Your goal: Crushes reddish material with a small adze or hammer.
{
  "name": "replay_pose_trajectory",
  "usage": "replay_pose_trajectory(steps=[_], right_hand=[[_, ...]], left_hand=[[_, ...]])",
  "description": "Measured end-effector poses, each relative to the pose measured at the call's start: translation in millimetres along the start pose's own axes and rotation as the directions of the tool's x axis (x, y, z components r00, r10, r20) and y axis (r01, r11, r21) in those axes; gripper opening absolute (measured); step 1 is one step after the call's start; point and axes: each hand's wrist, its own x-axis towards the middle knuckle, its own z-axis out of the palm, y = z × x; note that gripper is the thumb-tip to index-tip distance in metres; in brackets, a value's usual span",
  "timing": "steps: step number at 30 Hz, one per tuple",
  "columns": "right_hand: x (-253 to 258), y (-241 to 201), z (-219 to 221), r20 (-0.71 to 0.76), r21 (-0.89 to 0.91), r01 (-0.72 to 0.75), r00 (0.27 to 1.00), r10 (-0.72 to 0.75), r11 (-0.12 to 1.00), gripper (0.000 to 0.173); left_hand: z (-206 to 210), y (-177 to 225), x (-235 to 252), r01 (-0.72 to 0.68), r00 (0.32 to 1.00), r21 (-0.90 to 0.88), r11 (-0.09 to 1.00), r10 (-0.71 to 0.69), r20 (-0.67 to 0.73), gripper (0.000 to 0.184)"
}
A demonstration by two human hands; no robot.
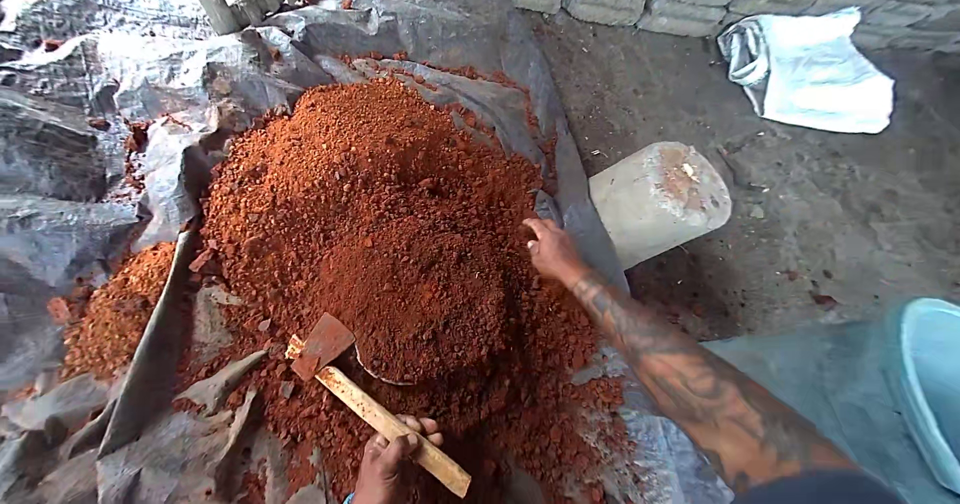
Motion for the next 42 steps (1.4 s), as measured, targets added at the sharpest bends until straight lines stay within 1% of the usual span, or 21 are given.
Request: replay_pose_trajectory(steps=[2,5,8,10,12,15,18,22,24,26,28,29,30,31,32,33,34,37,38,39,42], right_hand=[[32.1,28.0,15.1,0.026,-0.160,0.016,1.000,-0.012,0.987,0.062],[54.2,36.3,29.6,0.005,-0.249,0.010,1.000,-0.009,0.968,0.043],[45.5,10.6,23.5,-0.157,-0.071,-0.048,0.987,0.037,0.996,0.038],[19.3,-25.1,10.0,-0.338,0.071,0.115,0.937,-0.084,0.991,0.038],[-12.5,-62.3,9.4,-0.461,0.075,0.423,0.818,-0.344,0.903,0.034],[-45.8,-96.9,44.8,-0.407,0.065,0.683,0.684,-0.605,0.728,0.031],[-72.0,-95.8,68.9,-0.193,-0.011,0.779,0.613,-0.766,0.627,0.037],[-108.8,-52.4,25.7,-0.338,-0.077,0.771,0.576,-0.744,0.632,0.035],[-122.5,-17.2,-4.6,-0.342,-0.131,0.744,0.587,-0.734,0.655,0.034],[-137.9,14.4,-24.1,-0.310,-0.173,0.724,0.604,-0.735,0.668,0.034],[-156.2,37.8,-31.1,-0.281,-0.190,0.701,0.632,-0.723,0.687,0.036],[-164.9,47.0,-30.7,-0.278,-0.193,0.688,0.646,-0.711,0.700,0.037],[-173.0,54.6,-28.1,-0.283,-0.193,0.673,0.658,-0.698,0.714,0.038],[-181.5,61.6,-23.5,-0.284,-0.187,0.656,0.677,-0.679,0.732,0.039],[-191.0,68.2,-16.9,-0.278,-0.172,0.640,0.698,-0.660,0.749,0.039],[-200.9,74.4,-10.6,-0.265,-0.156,0.626,0.718,-0.643,0.764,0.040],[-207.3,79.1,-3.8,-0.258,-0.139,0.619,0.731,-0.632,0.773,0.039],[-229.5,92.8,17.0,-0.205,-0.082,0.605,0.767,-0.608,0.792,0.040],[-228.7,95.2,19.6,-0.178,-0.076,0.600,0.778,-0.603,0.796,0.039],[-231.3,96.7,20.7,-0.129,-0.050,0.584,0.801,-0.585,0.810,0.038],[-230.1,100.5,13.0,0.017,0.025,0.480,0.877,-0.481,0.877,0.034]], left_hand=[[-6.9,1.9,-11.2,-0.067,0.996,0.099,0.993,0.073,-0.057,0.023],[-15.7,12.4,-26.1,-0.162,0.966,0.285,0.945,0.210,-0.147,0.025],[-32.4,30.4,-37.0,-0.170,0.943,0.463,0.870,0.279,-0.179,0.024],[-43.7,43.8,-37.7,-0.110,0.939,0.609,0.786,0.284,-0.196,0.028],[-48.4,56.2,-35.9,-0.036,0.930,0.773,0.633,0.305,-0.206,0.035],[-45.6,80.5,-26.9,-0.104,0.892,0.920,0.379,0.445,-0.082,0.054],[-27.3,122.5,-22.0,-0.334,0.779,0.928,0.165,0.602,0.173,0.075],[23.0,196.7,-35.5,-0.525,0.543,0.844,-0.105,0.723,0.428,0.066],[57.8,217.2,-38.8,-0.608,0.429,0.777,-0.162,0.757,0.493,0.064],[84.6,210.1,-34.4,-0.656,0.392,0.740,-0.150,0.770,0.503,0.067],[81.3,174.8,-18.4,-0.578,0.455,0.792,-0.198,0.727,0.514,0.075],[69.1,152.5,-8.4,-0.475,0.534,0.834,-0.280,0.662,0.526,0.077],[56.5,132.7,-0.8,-0.323,0.688,0.870,-0.372,0.540,0.486,0.070],[51.2,120.0,4.2,-0.135,0.899,0.898,-0.419,0.329,0.289,0.063],[53.2,113.7,12.7,0.046,0.994,0.886,-0.461,0.106,0.004,0.062],[55.6,111.1,19.1,0.128,0.988,0.868,-0.479,-0.011,-0.151,0.060],[61.2,119.1,20.8,0.150,0.981,0.871,-0.467,-0.038,-0.190,0.059],[80.8,159.1,-5.5,0.076,0.993,0.936,-0.345,0.108,-0.041,0.058],[87.3,172.3,-17.6,-0.018,0.968,0.952,-0.304,0.235,0.093,0.058],[90.6,182.4,-29.3,-0.150,0.889,0.946,-0.286,0.380,0.256,0.060],[101.6,213.1,-46.8,-0.515,0.582,0.831,-0.210,0.626,0.519,0.069]])
